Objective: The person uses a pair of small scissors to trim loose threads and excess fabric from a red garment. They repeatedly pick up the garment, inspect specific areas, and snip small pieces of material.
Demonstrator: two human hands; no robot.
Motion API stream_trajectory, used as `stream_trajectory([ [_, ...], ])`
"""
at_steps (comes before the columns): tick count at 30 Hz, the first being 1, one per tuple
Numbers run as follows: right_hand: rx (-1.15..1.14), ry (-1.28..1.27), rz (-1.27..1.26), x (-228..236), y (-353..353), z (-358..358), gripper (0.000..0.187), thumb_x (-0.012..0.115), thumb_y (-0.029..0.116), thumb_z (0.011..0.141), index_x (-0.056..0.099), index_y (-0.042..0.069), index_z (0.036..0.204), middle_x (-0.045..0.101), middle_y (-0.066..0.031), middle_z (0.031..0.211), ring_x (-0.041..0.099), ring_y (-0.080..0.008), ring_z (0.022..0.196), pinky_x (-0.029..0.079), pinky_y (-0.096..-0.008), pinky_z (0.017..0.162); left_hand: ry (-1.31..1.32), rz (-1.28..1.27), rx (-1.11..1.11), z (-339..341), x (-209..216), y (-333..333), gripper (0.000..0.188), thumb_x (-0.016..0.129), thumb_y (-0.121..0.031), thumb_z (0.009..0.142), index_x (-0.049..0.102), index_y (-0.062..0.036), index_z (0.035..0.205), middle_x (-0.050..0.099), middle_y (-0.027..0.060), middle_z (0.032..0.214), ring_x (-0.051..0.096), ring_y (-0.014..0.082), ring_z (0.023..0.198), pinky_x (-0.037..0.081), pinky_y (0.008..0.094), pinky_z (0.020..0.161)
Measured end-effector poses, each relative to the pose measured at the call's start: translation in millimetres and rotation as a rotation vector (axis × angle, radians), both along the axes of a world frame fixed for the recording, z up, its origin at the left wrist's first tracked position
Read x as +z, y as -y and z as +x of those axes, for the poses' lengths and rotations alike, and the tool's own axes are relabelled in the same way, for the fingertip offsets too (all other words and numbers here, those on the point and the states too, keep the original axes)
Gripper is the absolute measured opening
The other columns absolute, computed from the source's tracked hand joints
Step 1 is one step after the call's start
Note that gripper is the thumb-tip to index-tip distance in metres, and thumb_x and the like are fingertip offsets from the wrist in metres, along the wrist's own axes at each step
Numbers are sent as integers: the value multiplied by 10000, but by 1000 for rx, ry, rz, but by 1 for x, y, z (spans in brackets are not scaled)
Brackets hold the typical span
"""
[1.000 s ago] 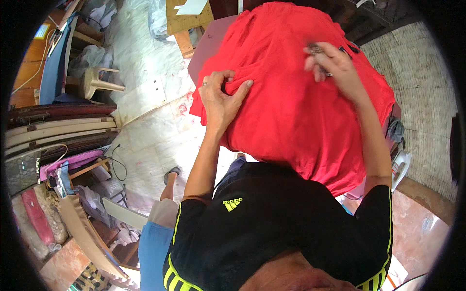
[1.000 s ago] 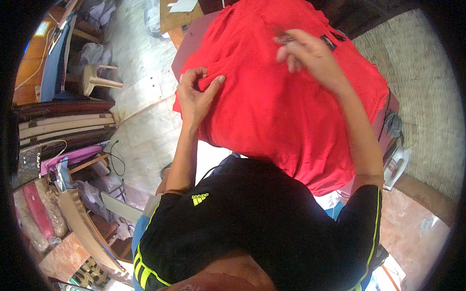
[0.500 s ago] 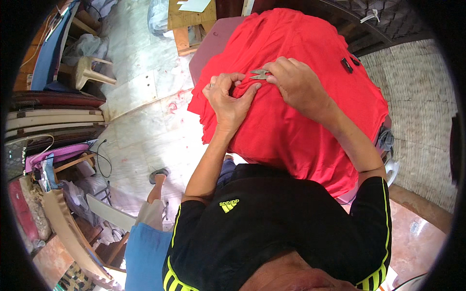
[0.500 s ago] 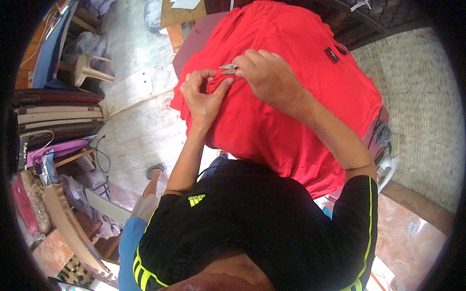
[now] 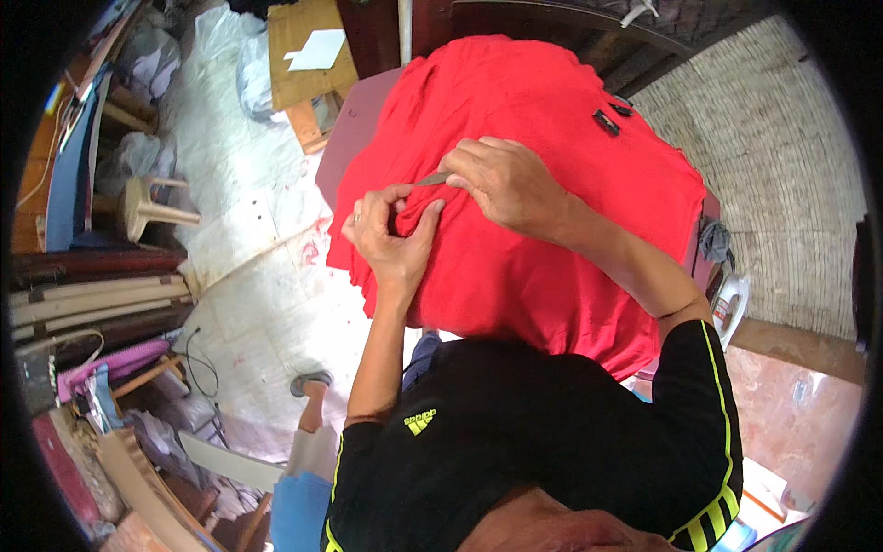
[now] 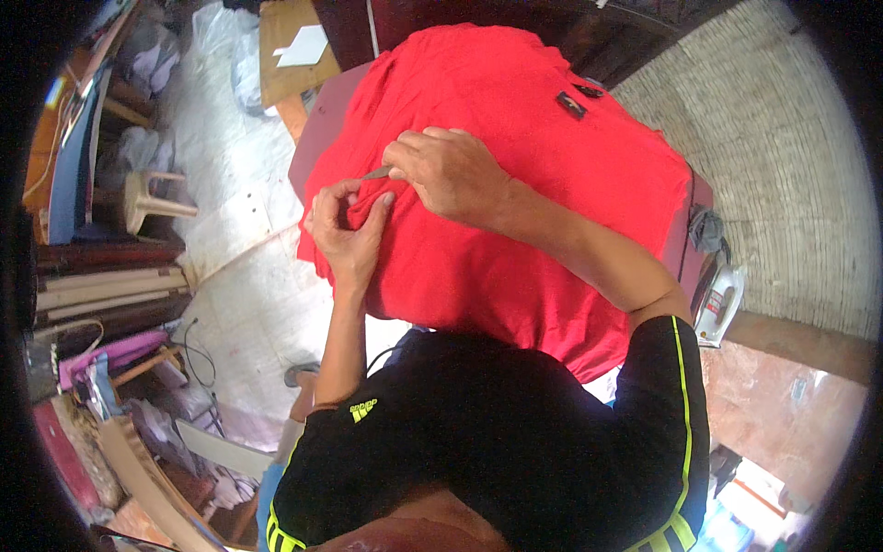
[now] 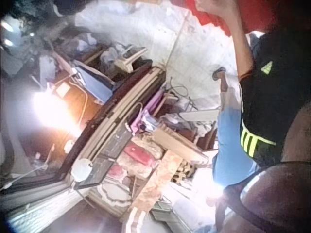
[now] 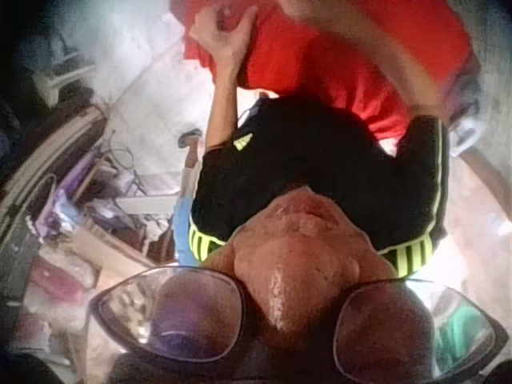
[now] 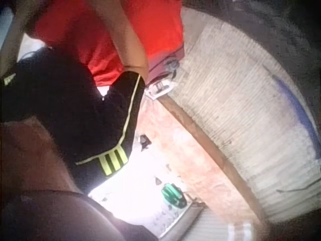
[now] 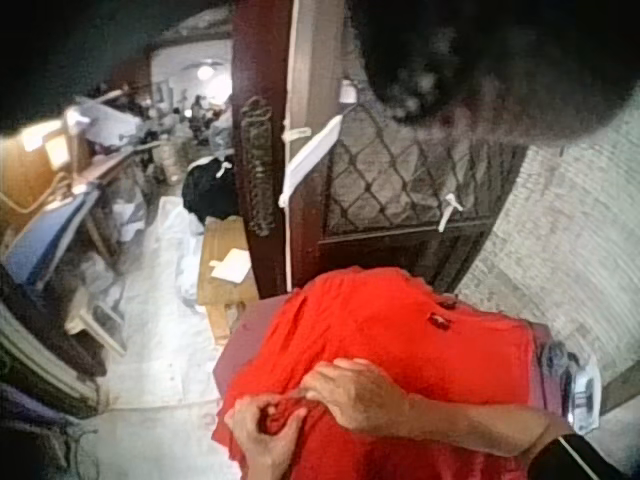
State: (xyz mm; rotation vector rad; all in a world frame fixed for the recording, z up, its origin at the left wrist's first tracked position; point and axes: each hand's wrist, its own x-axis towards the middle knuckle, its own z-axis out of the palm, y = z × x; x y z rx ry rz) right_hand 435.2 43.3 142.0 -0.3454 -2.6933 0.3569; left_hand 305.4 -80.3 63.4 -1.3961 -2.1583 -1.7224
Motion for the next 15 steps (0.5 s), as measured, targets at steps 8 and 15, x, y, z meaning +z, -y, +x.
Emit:
stream_trajectory([
  [8, -191, -23, -383, 13, -23, 69, 164, 548, 175, 950, 570, 42, 1045, 618, -159, 943, 614, -355, 925, 485, -451, 814, 25, -61, -230, -22, 18, -34, 37, 716, -80, 819, 696, -49, 818, 619, 105, 765, 599, 252, 704, 432, 384, 637],
  [15, -829, -354, -232, 19, -42, 203, 297, 591, 231, 965, 557, 40, 1190, 668, -156, 1067, 661, -307, 996, 521, -389, 843, -398, 46, -547, 1, 81, -135, 127, 679, -120, 849, 695, -88, 970, 641, 93, 997, 585, 305, 963, 427, 426, 831],
])
